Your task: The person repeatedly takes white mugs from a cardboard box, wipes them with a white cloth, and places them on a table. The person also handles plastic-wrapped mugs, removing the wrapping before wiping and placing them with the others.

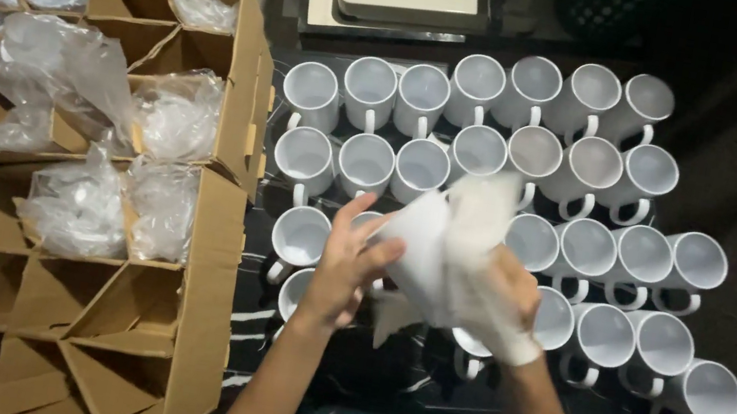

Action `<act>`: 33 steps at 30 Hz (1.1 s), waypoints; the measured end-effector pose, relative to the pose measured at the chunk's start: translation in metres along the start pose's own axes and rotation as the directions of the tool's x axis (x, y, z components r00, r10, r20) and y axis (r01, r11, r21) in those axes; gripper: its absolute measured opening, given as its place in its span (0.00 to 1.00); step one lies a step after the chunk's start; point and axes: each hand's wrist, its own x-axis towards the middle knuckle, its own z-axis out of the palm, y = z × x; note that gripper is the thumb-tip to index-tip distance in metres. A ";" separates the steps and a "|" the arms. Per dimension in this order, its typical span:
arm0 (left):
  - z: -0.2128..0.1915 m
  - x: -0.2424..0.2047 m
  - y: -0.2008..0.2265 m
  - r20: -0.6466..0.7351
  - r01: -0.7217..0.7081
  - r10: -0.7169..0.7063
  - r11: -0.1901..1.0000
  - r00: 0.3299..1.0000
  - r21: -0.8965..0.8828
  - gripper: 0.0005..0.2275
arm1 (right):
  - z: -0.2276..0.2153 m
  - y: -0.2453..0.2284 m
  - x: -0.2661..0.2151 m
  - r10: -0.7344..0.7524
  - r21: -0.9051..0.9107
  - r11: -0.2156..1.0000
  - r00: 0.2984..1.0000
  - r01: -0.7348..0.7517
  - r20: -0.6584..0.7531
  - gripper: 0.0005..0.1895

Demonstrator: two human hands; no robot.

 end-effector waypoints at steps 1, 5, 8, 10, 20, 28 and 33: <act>-0.007 0.011 -0.013 -0.016 0.003 -0.002 1.000 1.000 0.025 0.40 | 0.008 0.015 -0.010 -0.161 0.100 0.981 0.984 0.168 -0.072 0.20; -0.011 0.017 -0.028 0.175 0.157 -0.093 0.904 0.980 -0.398 0.41 | 0.013 0.022 -0.018 -0.442 0.081 0.878 0.863 0.472 -0.246 0.09; 0.006 0.001 -0.032 0.049 0.006 0.015 0.919 0.999 -0.394 0.45 | 0.042 0.044 -0.037 -0.394 0.087 0.877 0.810 0.473 -0.435 0.10; 0.016 0.001 -0.032 0.062 -0.093 0.124 0.928 0.990 -0.361 0.47 | 0.042 0.042 -0.039 -0.346 0.117 0.893 0.829 0.435 -0.439 0.10; -0.007 0.000 0.001 0.455 -0.425 0.414 0.901 0.789 -0.084 0.50 | 0.042 0.028 -0.046 0.112 0.432 0.901 0.931 0.052 -0.347 0.18; -0.014 0.002 -0.009 0.095 -0.143 0.146 0.989 0.985 -0.035 0.35 | 0.055 0.008 -0.049 0.428 0.648 0.720 0.894 -0.249 -0.133 0.24; -0.012 0.011 -0.035 -0.090 -0.205 0.184 0.863 0.979 -0.462 0.24 | 0.072 0.003 -0.046 0.384 0.615 0.779 0.865 -0.118 -0.321 0.23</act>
